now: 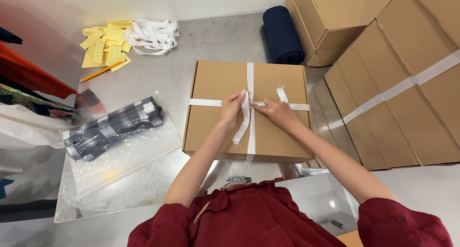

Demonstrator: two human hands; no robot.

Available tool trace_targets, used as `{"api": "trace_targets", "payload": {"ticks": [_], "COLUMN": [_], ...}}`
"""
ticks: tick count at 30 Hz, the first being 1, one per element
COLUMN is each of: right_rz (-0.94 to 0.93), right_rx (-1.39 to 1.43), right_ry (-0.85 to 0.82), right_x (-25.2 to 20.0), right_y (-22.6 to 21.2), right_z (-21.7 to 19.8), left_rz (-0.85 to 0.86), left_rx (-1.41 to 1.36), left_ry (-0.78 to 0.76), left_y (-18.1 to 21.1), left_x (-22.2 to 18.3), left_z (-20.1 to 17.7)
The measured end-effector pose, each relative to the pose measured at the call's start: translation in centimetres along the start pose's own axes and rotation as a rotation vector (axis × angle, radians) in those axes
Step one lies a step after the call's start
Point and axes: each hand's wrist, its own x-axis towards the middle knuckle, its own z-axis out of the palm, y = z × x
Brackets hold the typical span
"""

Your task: The person wraps a white ribbon around a cardboard box, ties it into a bow, and then writes on a yellow sticky note attached to the box using a pencil.

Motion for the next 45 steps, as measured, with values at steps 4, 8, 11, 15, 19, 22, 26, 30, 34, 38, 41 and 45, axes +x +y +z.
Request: {"api": "trace_targets", "payload": {"ticks": [4,8,11,15,19,22,26,30,34,38,41,45], "right_rz": [0.014,0.015,0.020,0.010,0.024,0.026,0.027,0.018,0.005,-0.005,-0.015,-0.010], "right_rx": [0.000,0.014,0.033,0.025,0.026,0.026,0.008,-0.016,-0.016,-0.011,-0.002,0.012], "right_ry": [-0.017,-0.028,-0.048,-0.072,-0.082,-0.092,-0.076,-0.048,-0.025,-0.031,-0.039,-0.041], "right_x": [-0.1,-0.1,0.1,0.1,0.1,0.0,0.0,0.0,-0.1,-0.2,-0.2,-0.1], "right_y": [0.1,0.3,0.1,0.1,0.2,0.2,0.1,0.1,0.1,0.3,0.4,0.2], "right_z": [0.3,0.6,0.0,-0.3,0.1,0.5,0.4,0.6,0.8,0.9,1.2,0.7], "left_rz": [0.061,0.102,0.067,0.008,0.007,0.026,0.079,0.172,0.210,0.181,0.148,0.128], "left_rx": [0.080,0.122,0.089,-0.165,-0.255,-0.208,-0.011,0.091,0.118,0.042,-0.015,0.001], "left_ry": [0.092,0.158,0.119,-0.024,-0.046,-0.020,-0.024,-0.044,-0.037,-0.047,-0.060,-0.048], "left_y": [-1.1,1.7,2.7,-0.6,1.4,0.9,0.3,1.4,0.0,-0.5,-1.0,0.5], "left_x": [1.3,0.2,0.7,4.7,1.7,1.6,2.0,0.9,3.0,4.4,5.1,3.5], "left_z": [0.7,1.2,0.8,0.2,1.6,1.5,1.5,1.8,1.0,0.2,0.0,0.9]}}
